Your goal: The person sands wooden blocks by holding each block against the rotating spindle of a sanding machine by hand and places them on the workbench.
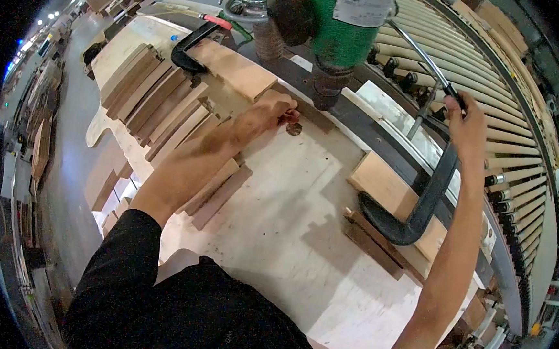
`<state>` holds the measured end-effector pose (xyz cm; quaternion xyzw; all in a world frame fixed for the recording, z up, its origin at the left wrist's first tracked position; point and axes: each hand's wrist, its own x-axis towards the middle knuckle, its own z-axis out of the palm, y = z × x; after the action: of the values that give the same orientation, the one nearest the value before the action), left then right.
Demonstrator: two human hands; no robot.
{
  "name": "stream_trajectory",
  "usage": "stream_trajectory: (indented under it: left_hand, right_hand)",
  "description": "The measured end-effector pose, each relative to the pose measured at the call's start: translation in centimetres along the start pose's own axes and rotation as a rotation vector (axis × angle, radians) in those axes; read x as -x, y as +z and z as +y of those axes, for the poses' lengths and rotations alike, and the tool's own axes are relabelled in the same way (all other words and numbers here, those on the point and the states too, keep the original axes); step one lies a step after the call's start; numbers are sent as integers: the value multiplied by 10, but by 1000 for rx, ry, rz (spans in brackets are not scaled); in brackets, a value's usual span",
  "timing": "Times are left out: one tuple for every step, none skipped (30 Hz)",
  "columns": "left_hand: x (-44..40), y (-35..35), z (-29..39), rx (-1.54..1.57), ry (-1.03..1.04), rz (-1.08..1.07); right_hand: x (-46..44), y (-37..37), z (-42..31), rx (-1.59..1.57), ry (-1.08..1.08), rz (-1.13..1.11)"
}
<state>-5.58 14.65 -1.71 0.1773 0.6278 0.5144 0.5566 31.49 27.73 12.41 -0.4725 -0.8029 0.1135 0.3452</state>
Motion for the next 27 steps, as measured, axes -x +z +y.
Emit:
stream_trajectory:
  left_hand:
    - [-2,2,-1,-7,5,15]
    - [-4,3,-2,-19,10,29]
    - [-5,2,-3,3,12,24]
    - [-5,1,-4,24,16,18]
    - [-6,2,-4,43,20,10]
    - [-8,3,-3,16,12,21]
    - [-8,4,-3,-9,3,33]
    - [-10,4,-3,-33,-5,45]
    - [-11,3,-4,2,22,16]
    - [-11,1,-7,37,47,-10]
    - [-8,-2,-9,73,71,-35]
    - [-5,-8,-8,17,111,-112]
    - [4,-13,-1,-39,150,-190]
    - [6,-15,-1,-38,148,-193]
    - [9,-15,-1,-36,147,-197]
    - [6,-8,-5,21,109,-126]
    - [4,-3,-7,77,72,-57]
    - [1,-1,-7,70,21,-17]
    - [-7,0,-6,61,-22,20]
    - [-14,0,-7,50,-64,53]
    - [-14,-7,-13,84,17,-71]
    - [-15,-21,-22,121,105,-198]
    - [-21,-26,-27,156,200,-328]
    - [-37,-22,-31,87,156,-229]
    - [-29,-13,-21,94,112,-149]
    - [-15,-6,-14,105,66,-71]
    - [-3,1,-7,120,14,9]
  right_hand:
    - [1,10,1,46,-6,-26]
    - [3,19,1,91,-10,-49]
    - [6,28,3,136,-11,-70]
    - [4,43,7,103,28,-76]
    - [1,58,14,122,15,-104]
    - [-2,75,21,142,3,-131]
    - [-6,86,25,161,-10,-162]
    - [-9,95,18,161,-2,-195]
    - [-12,107,10,161,3,-227]
    - [-17,121,0,223,53,-217]
    - [-21,139,5,195,54,-173]
    - [-28,154,10,154,38,-174]
    - [-33,164,9,112,24,-175]
    - [-39,173,9,87,44,-194]
    - [-43,181,8,63,63,-211]
    - [-48,189,7,39,83,-227]
    - [-51,197,5,84,64,-194]
    - [-53,204,3,130,44,-158]
    - [-56,210,3,176,23,-113]
    - [-55,211,5,116,15,-117]
    - [-52,210,7,99,63,-180]
    - [-52,206,0,84,105,-239]
    - [-54,198,-4,69,144,-290]
    - [-52,190,3,93,106,-279]
    - [-50,182,10,117,69,-267]
    - [-46,170,8,141,33,-254]
    - [-38,148,12,157,42,-310]
